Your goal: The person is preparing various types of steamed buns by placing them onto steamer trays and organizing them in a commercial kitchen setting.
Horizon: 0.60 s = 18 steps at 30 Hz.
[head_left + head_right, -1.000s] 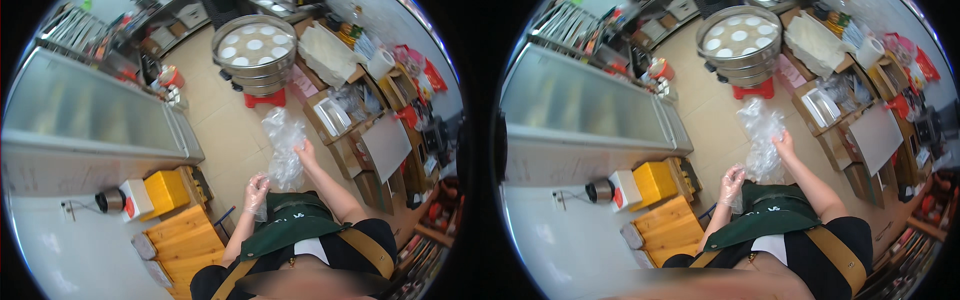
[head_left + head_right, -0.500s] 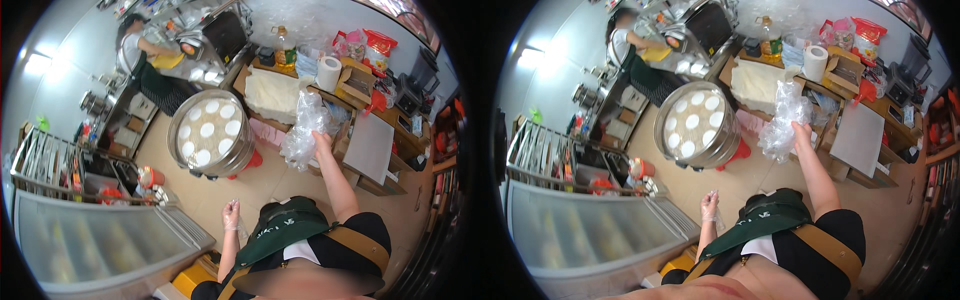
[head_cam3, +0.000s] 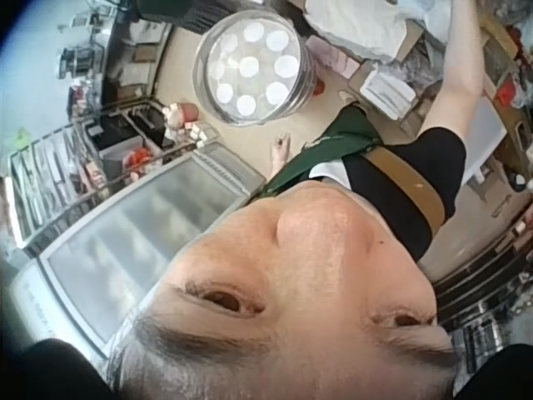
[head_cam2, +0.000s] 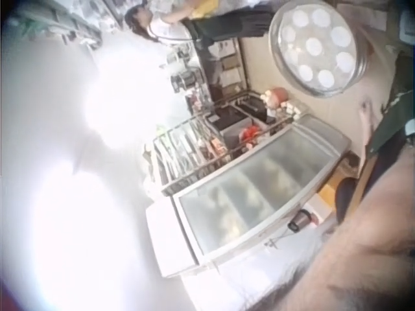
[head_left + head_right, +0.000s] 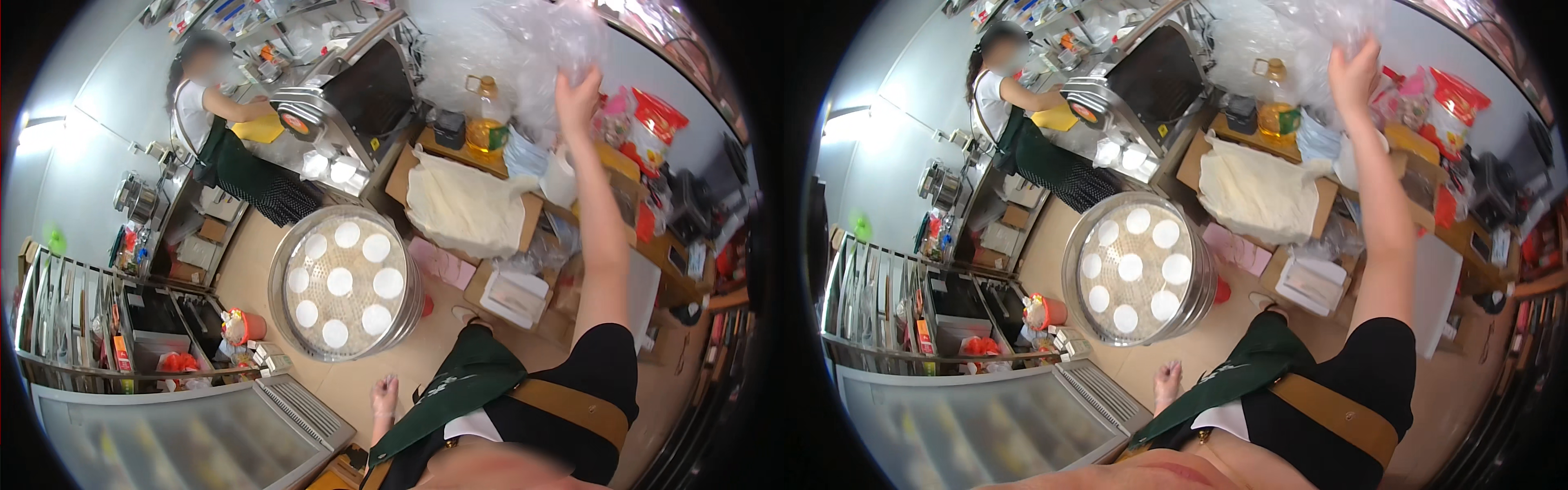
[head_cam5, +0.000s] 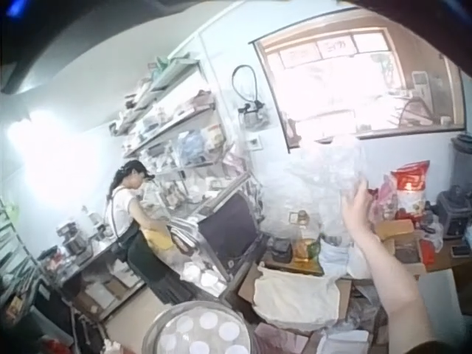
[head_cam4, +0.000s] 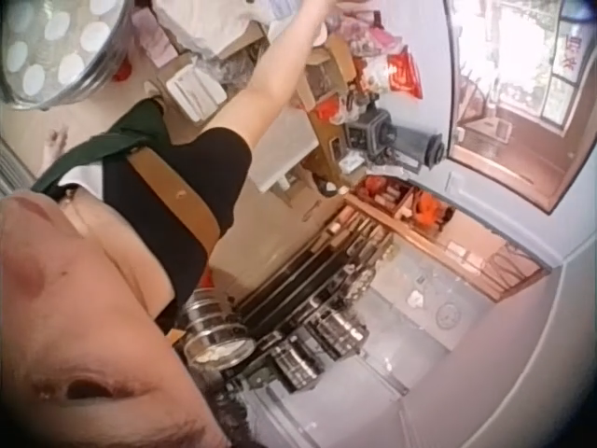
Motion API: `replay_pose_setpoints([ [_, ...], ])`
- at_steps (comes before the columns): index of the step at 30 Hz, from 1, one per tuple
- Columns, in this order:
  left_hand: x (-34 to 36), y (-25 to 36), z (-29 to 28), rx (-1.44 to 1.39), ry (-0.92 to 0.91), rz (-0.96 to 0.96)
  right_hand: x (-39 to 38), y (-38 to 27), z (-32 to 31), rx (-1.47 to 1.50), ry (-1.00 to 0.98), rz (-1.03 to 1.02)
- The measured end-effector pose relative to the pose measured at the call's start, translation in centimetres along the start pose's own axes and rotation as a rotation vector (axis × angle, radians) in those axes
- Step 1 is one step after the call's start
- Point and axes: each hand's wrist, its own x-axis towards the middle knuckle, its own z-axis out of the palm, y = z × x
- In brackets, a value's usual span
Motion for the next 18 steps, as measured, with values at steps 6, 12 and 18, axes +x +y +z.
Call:
replay_pose_setpoints([
  [6,-4.2,1.7,-0.3,0.232,0.168,-0.544,10.8,3.7,13.9,-0.434,0.052,-0.527],
  [12,-0.4,-0.2,-2.3,0.158,0.088,-0.482,5.6,13.2,28.3,-0.678,-0.36,-0.501],
  [18,-4.6,2.6,-5.7,-0.07,0.054,-0.283,-1.3,26.9,38.0,-0.878,-1.302,-0.156],
])
